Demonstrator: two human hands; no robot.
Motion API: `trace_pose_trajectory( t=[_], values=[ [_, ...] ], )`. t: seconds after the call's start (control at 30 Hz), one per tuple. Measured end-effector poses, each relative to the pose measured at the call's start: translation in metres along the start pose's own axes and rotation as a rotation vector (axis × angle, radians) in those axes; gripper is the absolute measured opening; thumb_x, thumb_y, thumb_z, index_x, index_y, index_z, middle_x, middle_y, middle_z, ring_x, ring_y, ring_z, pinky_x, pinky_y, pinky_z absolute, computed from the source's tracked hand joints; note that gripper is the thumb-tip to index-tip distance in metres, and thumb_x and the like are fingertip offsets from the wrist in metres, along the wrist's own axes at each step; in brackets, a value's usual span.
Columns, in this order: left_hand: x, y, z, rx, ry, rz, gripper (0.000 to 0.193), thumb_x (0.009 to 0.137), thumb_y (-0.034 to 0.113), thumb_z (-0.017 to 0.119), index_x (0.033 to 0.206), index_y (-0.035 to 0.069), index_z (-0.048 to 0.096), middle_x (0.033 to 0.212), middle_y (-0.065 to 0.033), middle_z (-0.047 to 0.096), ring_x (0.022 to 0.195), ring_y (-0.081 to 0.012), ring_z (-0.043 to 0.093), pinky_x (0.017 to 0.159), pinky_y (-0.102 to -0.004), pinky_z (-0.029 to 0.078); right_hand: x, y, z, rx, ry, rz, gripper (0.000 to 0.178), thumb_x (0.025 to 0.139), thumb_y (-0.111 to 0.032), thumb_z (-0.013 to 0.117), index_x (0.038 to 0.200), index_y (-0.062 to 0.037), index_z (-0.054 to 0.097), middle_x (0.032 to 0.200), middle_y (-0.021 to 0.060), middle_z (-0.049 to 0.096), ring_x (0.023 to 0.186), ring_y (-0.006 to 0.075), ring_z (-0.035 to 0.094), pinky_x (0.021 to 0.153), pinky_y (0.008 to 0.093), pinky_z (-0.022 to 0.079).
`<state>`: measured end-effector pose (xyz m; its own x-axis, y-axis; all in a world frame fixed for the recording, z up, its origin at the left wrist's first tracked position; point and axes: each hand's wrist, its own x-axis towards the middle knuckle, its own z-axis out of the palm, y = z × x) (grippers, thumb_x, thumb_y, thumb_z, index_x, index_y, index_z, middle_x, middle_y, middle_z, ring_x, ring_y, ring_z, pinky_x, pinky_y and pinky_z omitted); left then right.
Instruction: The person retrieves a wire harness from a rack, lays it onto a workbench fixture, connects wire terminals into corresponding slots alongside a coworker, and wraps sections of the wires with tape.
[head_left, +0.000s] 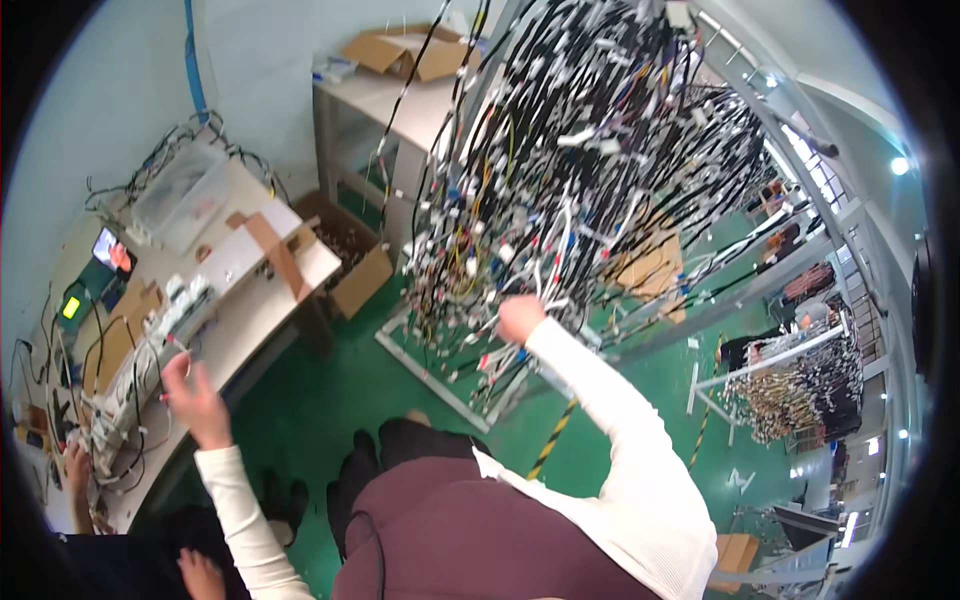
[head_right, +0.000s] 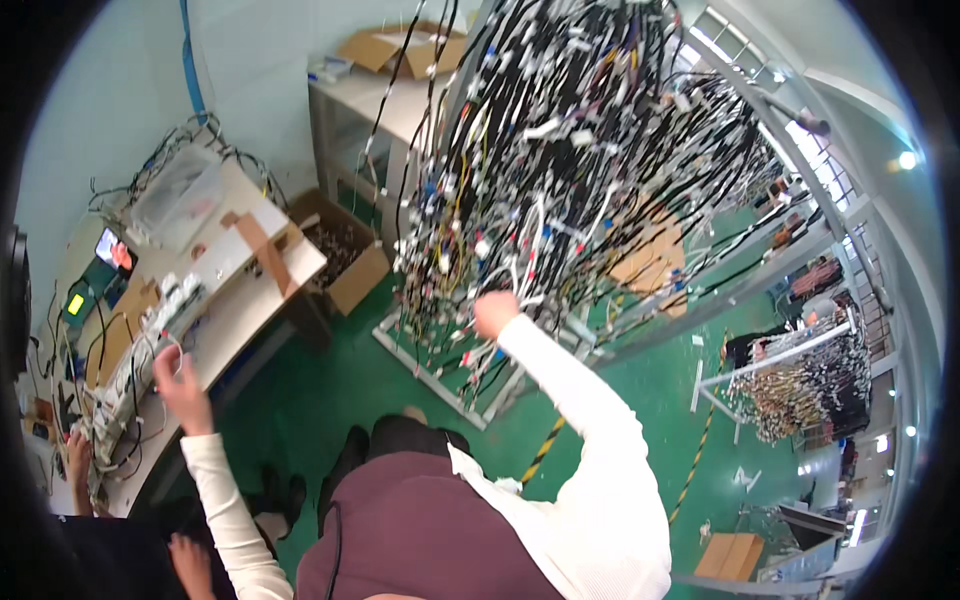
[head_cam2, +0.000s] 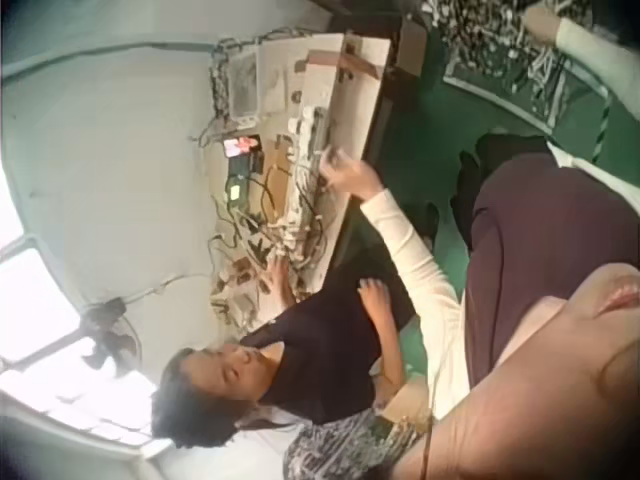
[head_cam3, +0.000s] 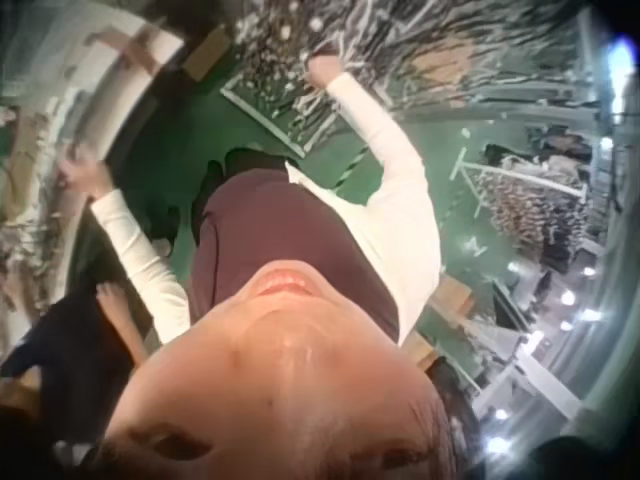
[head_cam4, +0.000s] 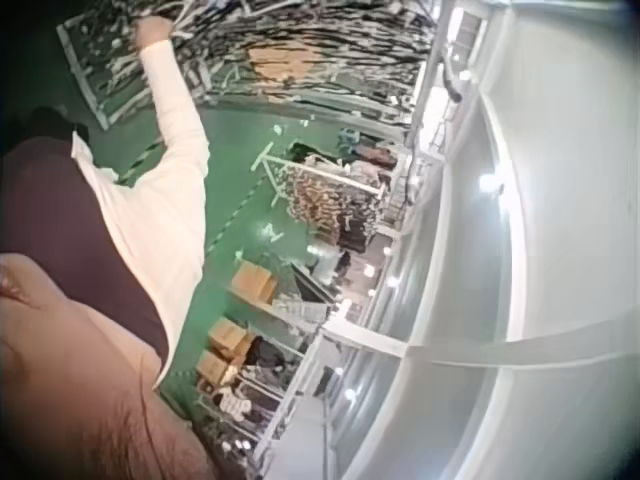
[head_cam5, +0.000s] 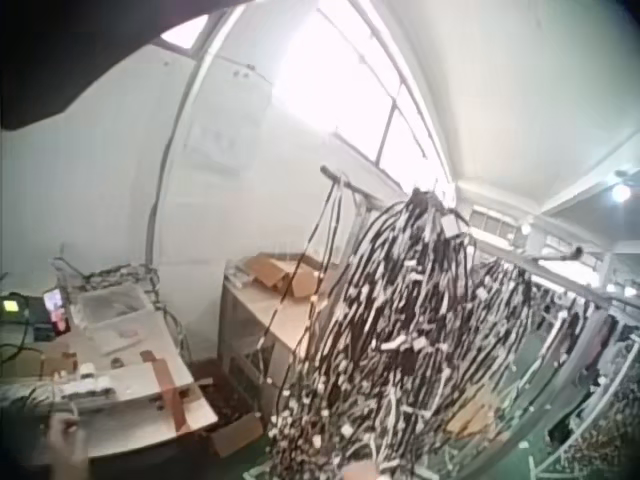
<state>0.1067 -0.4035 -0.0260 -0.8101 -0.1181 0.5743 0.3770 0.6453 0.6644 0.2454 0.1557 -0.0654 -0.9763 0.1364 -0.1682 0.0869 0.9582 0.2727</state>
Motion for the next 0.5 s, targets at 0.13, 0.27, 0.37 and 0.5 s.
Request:
trace_pose_trajectory(
  t=[0.13, 0.27, 0.37, 0.5],
  values=[
    [0.042, 0.176, 0.111, -0.489, -0.273, 0.138, 0.015, 0.094, 0.000, 0.055, 0.108, 0.000, 0.058, 0.110, -0.0088, 0.062, 0.103, -0.0180, 0.061, 0.094, -0.0294, 0.047, -0.020, 0.002, -0.004, 0.036, -0.048, -0.144, 0.026, 0.069, -0.033, 0.068, 0.068, -0.0075, 0.072, 0.068, 0.0140, 0.068, 0.066, 0.0322, 0.069, 0.060, 0.0453, 0.054],
    [0.086, 0.356, 0.210, -1.215, -0.474, 0.223, 0.015, 0.093, 0.000, 0.058, 0.108, -0.002, 0.061, 0.110, -0.0100, 0.067, 0.101, -0.0146, 0.064, 0.089, -0.0286, 0.051, -0.038, 0.014, -0.003, 0.037, -0.052, -0.239, 0.017, 0.069, -0.026, 0.069, 0.066, -0.0092, 0.070, 0.067, 0.0114, 0.067, 0.064, 0.0306, 0.068, 0.057, 0.0453, 0.052],
    [0.120, 0.453, 0.288, -1.370, -0.480, 0.331, 0.017, 0.095, 0.005, 0.055, 0.108, -0.002, 0.064, 0.108, -0.0104, 0.070, 0.096, -0.0174, 0.066, 0.089, -0.0300, 0.050, -0.051, 0.023, 0.000, 0.008, 0.014, -0.265, 0.013, 0.070, -0.023, 0.067, 0.065, -0.0115, 0.070, 0.066, 0.0087, 0.067, 0.063, 0.0270, 0.068, 0.057, 0.0431, 0.047],
    [0.140, 0.502, 0.332, -1.298, -0.293, 0.140, 0.014, 0.094, 0.000, 0.057, 0.107, -0.003, 0.061, 0.094, -0.0094, 0.068, 0.092, -0.0164, 0.065, 0.087, -0.0278, 0.051, -0.067, 0.041, 0.000, 0.037, 0.047, -0.283, 0.014, 0.071, -0.022, 0.066, 0.064, -0.0114, 0.069, 0.063, 0.0080, 0.065, 0.060, 0.0265, 0.065, 0.059, 0.0420, 0.044]
  ],
)
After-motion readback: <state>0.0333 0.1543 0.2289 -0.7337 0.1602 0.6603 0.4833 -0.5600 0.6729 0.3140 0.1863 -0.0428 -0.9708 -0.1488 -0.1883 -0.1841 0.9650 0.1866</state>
